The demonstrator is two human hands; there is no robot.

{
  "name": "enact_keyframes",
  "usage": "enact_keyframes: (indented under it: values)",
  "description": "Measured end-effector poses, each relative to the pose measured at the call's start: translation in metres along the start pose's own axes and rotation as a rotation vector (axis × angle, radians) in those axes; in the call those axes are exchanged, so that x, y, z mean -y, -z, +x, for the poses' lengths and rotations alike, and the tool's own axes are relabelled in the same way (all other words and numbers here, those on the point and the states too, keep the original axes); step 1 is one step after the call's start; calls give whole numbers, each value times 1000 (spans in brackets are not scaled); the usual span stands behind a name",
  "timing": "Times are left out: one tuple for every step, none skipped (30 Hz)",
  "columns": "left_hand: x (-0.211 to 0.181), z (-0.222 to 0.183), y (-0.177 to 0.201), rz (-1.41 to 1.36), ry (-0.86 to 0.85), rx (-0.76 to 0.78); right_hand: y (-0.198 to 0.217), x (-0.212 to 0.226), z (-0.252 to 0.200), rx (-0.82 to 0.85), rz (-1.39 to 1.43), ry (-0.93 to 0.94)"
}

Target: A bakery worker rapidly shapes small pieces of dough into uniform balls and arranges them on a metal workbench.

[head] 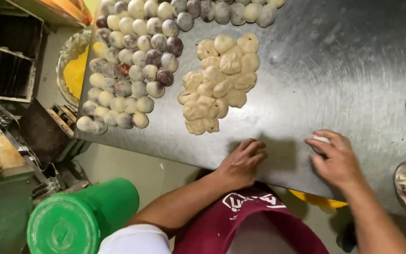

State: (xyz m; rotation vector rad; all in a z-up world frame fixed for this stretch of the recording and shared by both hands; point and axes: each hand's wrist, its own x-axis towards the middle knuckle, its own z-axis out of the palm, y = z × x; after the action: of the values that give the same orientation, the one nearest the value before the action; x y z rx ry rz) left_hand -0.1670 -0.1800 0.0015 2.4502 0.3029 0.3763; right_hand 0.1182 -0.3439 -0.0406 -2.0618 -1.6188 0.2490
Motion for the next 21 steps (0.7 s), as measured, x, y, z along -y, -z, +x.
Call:
enact_keyframes:
  values:
    - [7, -9, 5, -49, -52, 77, 11, -11, -9, 203, 29, -139]
    - [10, -11, 16, -58, -40, 80, 27, 9, 9, 219, 32, -142]
    - [14, -14, 28, -133, 37, 117, 43, 31, 27, 226, 216, -491]
    - [26, -6, 42, -197, 90, 143, 62, 48, 56, 208, 393, -831]
    - [39, 13, 70, -196, 79, 134, 68, 64, 87, 198, 385, -826]
    - [49, 23, 97, 315, -59, -7, 70, 83, 111, 188, 559, -709]
    - [61, 33, 124, 825, -200, -153, 70, 102, 136, 174, 728, -587]
    - [94, 42, 146, 813, -206, -148, 60, 128, 166, 171, 725, -602]
    - [129, 52, 167, 450, 19, -224, 50, 154, 199, 171, 690, -463]
    - [164, 69, 190, 80, 232, -298, 44, 178, 236, 165, 644, -323]
    - [192, 86, 203, 65, 221, -294, 18, 180, 267, 157, 632, -336]
    - [220, 100, 213, 195, 197, -299, -12, 182, 297, 48, 363, -142]
    - [249, 115, 222, 323, 171, -304, -41, 181, 327, -46, 94, 56]
    - [269, 126, 220, 304, 156, -303, -62, 184, 352, -49, 75, 41]
    - [289, 138, 217, 310, 158, -285, -83, 184, 378, -24, 27, 78]
    - [309, 143, 212, 319, 171, -258, -108, 185, 401, 10, -10, 114]
    - [315, 147, 215, 302, 166, -250, -119, 184, 410, 16, -17, 97]
    - [320, 148, 215, 373, 119, -235, -131, 183, 416, -14, 1, 131]
    - [324, 149, 214, 442, 70, -221, -143, 181, 419, -44, 19, 165]
    - [324, 147, 218, 422, 72, -209, -147, 186, 420, -29, 16, 147]
    - [323, 146, 223, 374, 132, -144, -149, 192, 420, 16, -13, 123]
